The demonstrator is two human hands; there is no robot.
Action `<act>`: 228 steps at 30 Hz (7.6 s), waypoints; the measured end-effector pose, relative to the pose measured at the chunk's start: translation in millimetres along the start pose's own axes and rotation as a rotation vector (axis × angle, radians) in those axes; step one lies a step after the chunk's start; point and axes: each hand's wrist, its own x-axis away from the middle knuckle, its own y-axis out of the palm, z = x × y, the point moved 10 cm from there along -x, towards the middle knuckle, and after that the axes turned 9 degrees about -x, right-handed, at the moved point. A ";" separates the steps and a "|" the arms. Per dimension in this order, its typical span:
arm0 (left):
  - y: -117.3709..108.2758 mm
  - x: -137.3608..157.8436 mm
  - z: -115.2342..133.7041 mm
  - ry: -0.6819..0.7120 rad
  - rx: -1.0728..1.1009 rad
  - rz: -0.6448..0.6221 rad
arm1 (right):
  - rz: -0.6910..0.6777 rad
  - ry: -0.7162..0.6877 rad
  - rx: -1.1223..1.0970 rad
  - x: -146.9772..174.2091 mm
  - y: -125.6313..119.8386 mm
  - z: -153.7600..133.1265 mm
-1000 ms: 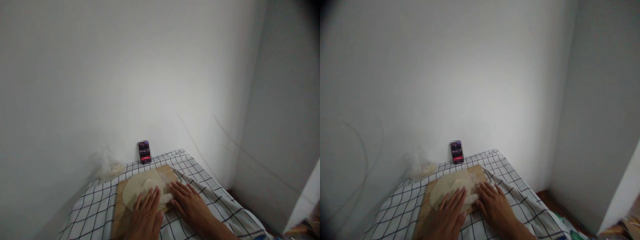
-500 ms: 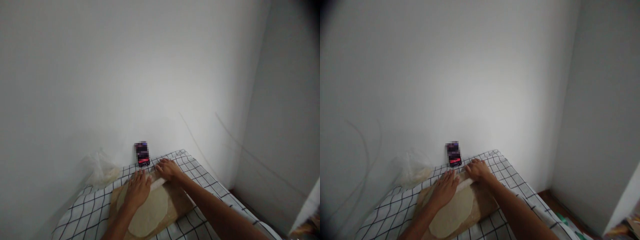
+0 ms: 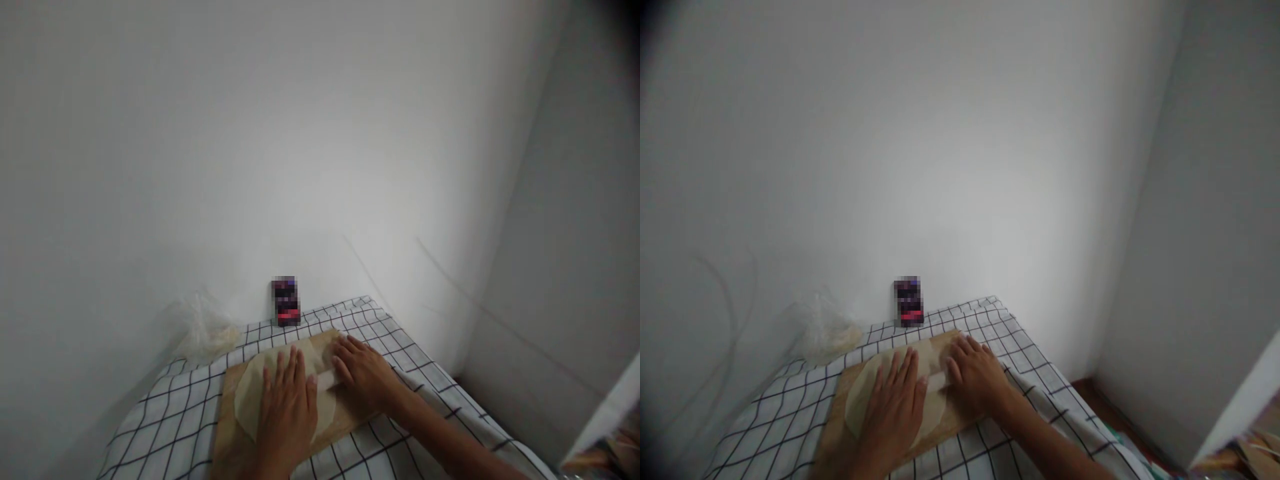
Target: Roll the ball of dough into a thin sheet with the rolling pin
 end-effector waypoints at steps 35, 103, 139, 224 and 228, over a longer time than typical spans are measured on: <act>-35.2 -7.6 -113.1 -0.407 0.799 -0.282 | 0.147 0.026 -0.361 66.2 -25.2 -12.0; 50.4 -41.4 -58.9 0.087 0.577 -0.422 | 0.539 0.235 -0.731 78.6 -50.8 46.3; -9.8 -3.9 -85.8 -0.239 0.478 -0.120 | -0.223 -0.297 0.052 -88.1 33.4 -43.6; 16.1 -0.1 -90.4 -0.165 0.088 -0.359 | -0.295 -0.074 0.198 -73.9 15.7 -38.4; 32.7 -2.2 -96.2 -0.206 0.077 -0.355 | -0.272 -0.139 0.135 -84.4 25.5 -37.3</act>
